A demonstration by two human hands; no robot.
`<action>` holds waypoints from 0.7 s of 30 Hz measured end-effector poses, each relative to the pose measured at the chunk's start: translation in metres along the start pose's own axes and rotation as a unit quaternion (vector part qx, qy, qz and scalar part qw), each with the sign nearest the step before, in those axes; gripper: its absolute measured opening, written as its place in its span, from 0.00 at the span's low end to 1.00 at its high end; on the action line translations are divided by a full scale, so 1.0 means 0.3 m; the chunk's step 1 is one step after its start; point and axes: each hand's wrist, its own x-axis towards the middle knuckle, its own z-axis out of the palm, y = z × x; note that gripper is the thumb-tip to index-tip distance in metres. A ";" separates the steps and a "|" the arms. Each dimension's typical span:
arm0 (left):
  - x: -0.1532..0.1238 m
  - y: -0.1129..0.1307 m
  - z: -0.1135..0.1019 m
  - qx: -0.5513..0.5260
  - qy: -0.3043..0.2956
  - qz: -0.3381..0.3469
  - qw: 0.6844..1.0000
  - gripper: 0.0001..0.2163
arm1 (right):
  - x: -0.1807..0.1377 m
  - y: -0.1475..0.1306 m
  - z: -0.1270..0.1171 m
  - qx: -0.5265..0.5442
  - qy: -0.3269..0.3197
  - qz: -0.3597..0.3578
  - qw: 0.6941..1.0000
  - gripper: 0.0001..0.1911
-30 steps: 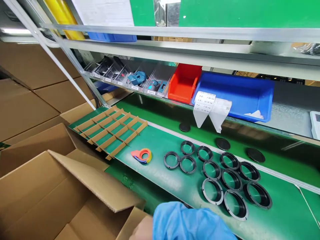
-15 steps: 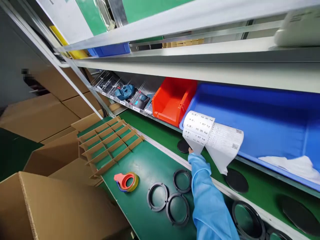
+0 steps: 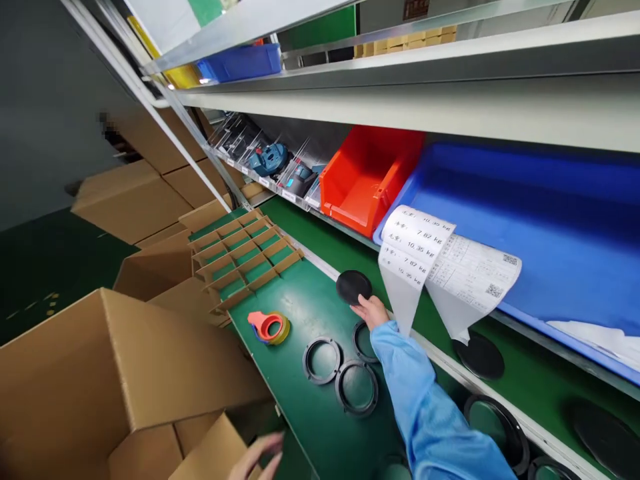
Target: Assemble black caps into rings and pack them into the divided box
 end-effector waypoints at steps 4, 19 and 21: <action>0.093 0.186 0.049 -0.389 -0.153 0.089 0.904 0.44 | -0.427 0.092 0.114 0.032 -0.087 0.095 0.991 0.26; -0.030 0.338 0.046 -0.593 -0.405 -0.042 0.694 0.30 | -1.001 0.072 0.214 -0.523 0.108 -0.284 0.796 0.19; -0.067 0.343 0.050 -0.592 -0.416 -0.050 0.688 0.31 | -1.023 0.073 0.217 -0.537 0.114 -0.290 0.784 0.20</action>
